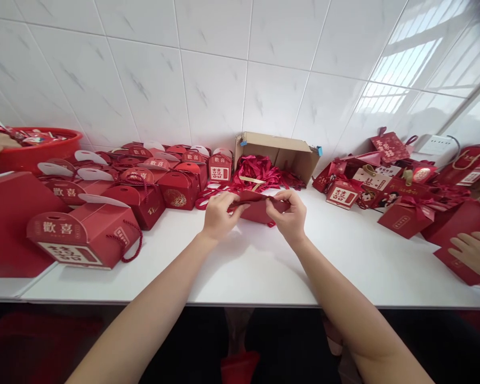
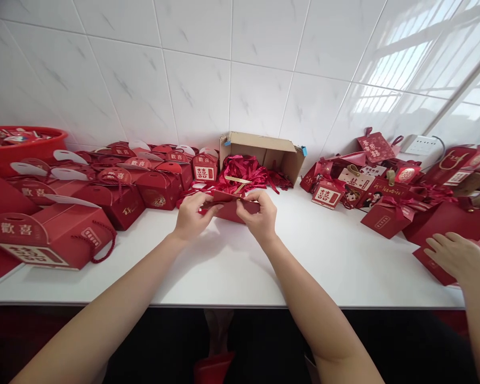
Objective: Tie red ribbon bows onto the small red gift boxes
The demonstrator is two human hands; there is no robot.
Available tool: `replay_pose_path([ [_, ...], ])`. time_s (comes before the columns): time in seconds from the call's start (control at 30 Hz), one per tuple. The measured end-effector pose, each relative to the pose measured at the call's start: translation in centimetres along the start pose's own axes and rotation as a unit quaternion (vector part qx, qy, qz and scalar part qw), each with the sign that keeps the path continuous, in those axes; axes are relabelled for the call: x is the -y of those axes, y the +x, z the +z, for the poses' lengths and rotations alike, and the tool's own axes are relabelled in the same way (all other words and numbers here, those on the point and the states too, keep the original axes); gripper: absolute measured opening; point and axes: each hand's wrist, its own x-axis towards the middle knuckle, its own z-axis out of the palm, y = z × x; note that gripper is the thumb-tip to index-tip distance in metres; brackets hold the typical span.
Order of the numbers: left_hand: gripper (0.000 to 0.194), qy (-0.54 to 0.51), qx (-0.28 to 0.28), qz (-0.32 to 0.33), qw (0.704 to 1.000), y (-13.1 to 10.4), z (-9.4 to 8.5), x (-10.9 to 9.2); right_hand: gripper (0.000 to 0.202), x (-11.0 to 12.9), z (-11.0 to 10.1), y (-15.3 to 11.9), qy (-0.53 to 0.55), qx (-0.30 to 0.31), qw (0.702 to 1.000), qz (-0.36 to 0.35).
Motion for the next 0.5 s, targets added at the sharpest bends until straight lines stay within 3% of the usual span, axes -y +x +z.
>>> replay_pose_path([
  [0.1, 0.01, -0.045, 0.021, -0.002, 0.999, 0.8, -1.3, -0.1, 0.012, -0.3, -0.5, 0.4, -0.028, 0.009, 0.998, -0.047],
  [0.23, 0.018, -0.135, -0.011, -0.032, 0.99, 1.4, -2.2, -0.6, 0.011, 0.3, -0.5, 0.3, -0.035, 0.051, 0.992, -0.109],
  [0.37, 0.025, -0.3, -0.047, -0.125, 0.945, 1.6, -2.3, -1.9, 0.012, 1.5, 0.6, -0.8, 0.006, 0.117, 0.982, -0.147],
  [0.5, 0.052, -0.351, -0.006, -0.177, 0.919, 1.6, -2.6, -3.2, 0.012, 2.0, 1.4, -1.7, 0.029, 0.156, 0.972, -0.175],
])
